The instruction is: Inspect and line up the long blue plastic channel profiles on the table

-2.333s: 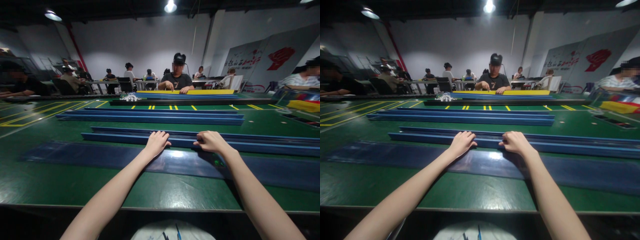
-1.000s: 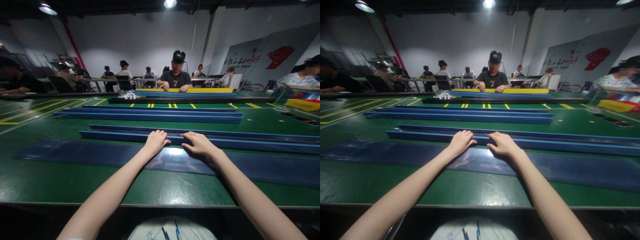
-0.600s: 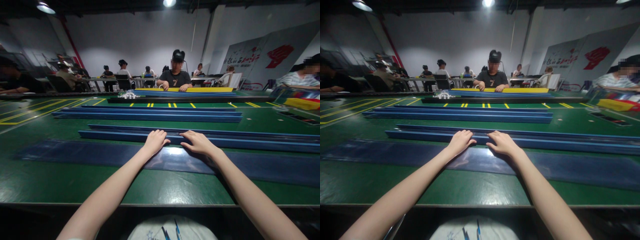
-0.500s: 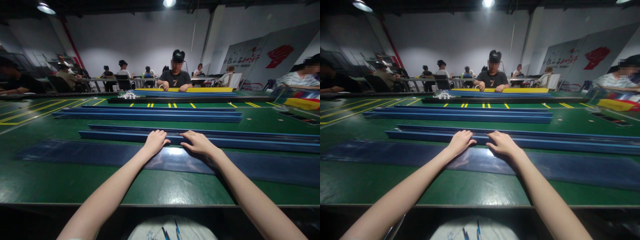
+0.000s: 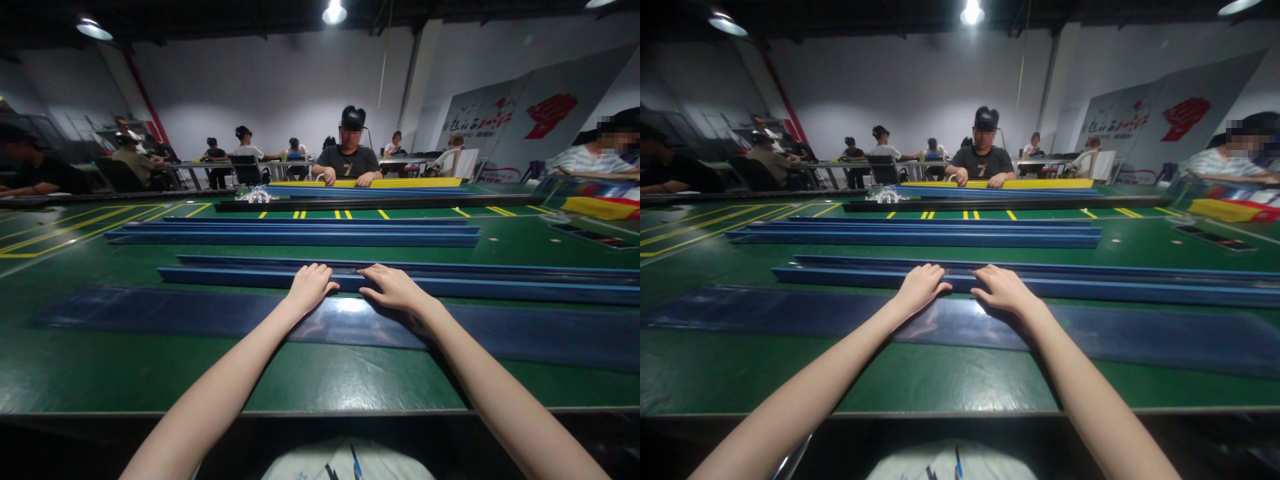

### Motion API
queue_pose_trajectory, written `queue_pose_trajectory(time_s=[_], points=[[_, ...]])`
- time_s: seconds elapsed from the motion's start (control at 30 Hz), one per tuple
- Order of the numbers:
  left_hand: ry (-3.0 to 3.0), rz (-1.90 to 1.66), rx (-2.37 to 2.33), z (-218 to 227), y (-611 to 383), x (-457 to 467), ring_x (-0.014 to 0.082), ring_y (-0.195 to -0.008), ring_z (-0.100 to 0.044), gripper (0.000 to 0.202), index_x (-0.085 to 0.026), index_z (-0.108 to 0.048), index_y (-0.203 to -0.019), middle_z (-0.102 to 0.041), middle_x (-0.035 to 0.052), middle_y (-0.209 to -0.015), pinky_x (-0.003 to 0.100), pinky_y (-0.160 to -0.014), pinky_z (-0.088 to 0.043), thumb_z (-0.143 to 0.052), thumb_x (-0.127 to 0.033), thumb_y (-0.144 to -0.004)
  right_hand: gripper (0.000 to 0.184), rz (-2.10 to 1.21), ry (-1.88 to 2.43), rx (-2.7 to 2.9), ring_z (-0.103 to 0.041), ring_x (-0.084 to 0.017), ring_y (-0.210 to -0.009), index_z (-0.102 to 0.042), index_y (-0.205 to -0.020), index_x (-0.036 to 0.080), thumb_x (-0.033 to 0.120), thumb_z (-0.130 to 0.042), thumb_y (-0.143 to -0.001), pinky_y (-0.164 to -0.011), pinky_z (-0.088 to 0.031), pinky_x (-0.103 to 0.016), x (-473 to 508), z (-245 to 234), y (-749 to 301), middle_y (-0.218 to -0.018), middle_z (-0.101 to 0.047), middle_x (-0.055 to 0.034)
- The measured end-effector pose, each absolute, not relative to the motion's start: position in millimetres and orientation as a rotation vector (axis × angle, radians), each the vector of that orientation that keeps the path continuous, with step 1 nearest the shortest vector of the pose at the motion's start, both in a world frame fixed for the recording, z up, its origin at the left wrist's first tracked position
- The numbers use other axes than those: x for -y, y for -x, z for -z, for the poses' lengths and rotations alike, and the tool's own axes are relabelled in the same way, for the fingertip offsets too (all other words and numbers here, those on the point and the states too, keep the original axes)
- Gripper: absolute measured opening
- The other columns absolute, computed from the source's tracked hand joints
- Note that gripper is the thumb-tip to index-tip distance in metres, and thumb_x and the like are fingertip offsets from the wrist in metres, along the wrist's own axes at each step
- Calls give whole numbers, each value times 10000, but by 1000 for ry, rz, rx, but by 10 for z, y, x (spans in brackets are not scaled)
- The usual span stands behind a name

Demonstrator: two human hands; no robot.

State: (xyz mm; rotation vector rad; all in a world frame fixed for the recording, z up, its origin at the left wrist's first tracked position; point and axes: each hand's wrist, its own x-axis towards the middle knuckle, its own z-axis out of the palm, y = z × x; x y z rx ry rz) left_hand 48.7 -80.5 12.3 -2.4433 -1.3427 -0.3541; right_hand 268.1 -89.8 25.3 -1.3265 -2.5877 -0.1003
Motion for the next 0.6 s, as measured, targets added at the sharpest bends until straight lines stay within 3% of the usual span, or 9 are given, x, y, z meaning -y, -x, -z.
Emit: queue_pose_trajectory(time_s=[0.6], points=[[2436,353,1350,-119,-484,809,194,-887,-531,251,-172,-557,-872,-619,48,-922,295,-695,-342,-504,-416,-848,395,96,1353,2579,-564,-220,-1034,-550,-1153,172,407,-412,-867,-831,-414,-306,939,-274,-2603,-1129,-613,-123]])
